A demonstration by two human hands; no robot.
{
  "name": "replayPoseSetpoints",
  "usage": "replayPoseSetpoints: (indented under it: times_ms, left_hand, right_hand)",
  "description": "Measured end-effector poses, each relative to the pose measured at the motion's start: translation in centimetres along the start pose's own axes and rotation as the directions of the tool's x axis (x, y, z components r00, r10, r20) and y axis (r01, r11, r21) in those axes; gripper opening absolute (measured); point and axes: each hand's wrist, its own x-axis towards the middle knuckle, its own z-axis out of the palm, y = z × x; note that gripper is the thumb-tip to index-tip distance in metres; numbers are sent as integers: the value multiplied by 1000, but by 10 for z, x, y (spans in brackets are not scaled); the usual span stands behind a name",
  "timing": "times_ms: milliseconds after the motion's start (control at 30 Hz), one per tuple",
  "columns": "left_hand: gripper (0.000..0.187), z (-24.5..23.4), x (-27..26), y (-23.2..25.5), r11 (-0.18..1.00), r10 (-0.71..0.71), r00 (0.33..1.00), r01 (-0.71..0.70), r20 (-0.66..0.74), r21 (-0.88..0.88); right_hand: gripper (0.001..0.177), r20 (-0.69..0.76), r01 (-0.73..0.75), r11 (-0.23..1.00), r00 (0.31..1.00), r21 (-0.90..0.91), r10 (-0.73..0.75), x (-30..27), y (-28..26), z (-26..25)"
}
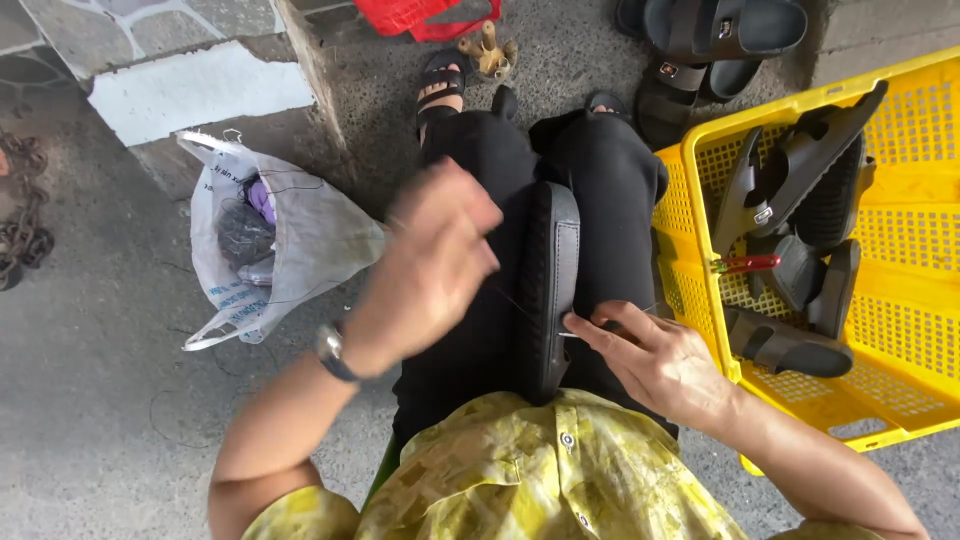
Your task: Hand-sewing the sole of a black shoe using a needle and thread while sitting on the ground.
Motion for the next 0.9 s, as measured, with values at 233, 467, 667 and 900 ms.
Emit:
replayPoseSetpoints:
  times_ms: [233, 467, 667, 900]
  left_hand:
    - [52, 27, -46, 30, 897, -38, 924, 199, 380, -396]
    - [50, 38, -47, 28, 870, -58, 921, 236, 386, -433]
    - [48, 42, -44, 29, 859, -63, 939, 223, 337, -462]
    - [50, 50, -47, 28, 851, -73, 959, 204, 276, -485]
  right_hand:
    - [40, 57, 42, 983, 998, -180, -32, 0, -2, -1]
    - [46, 143, 49, 933, 990, -357, 3, -1, -7, -5]
    - [47, 178, 71, 884, 984, -463, 14, -5, -11, -5]
    - [33, -7, 87, 975, 996, -204, -91, -7, 8, 36]
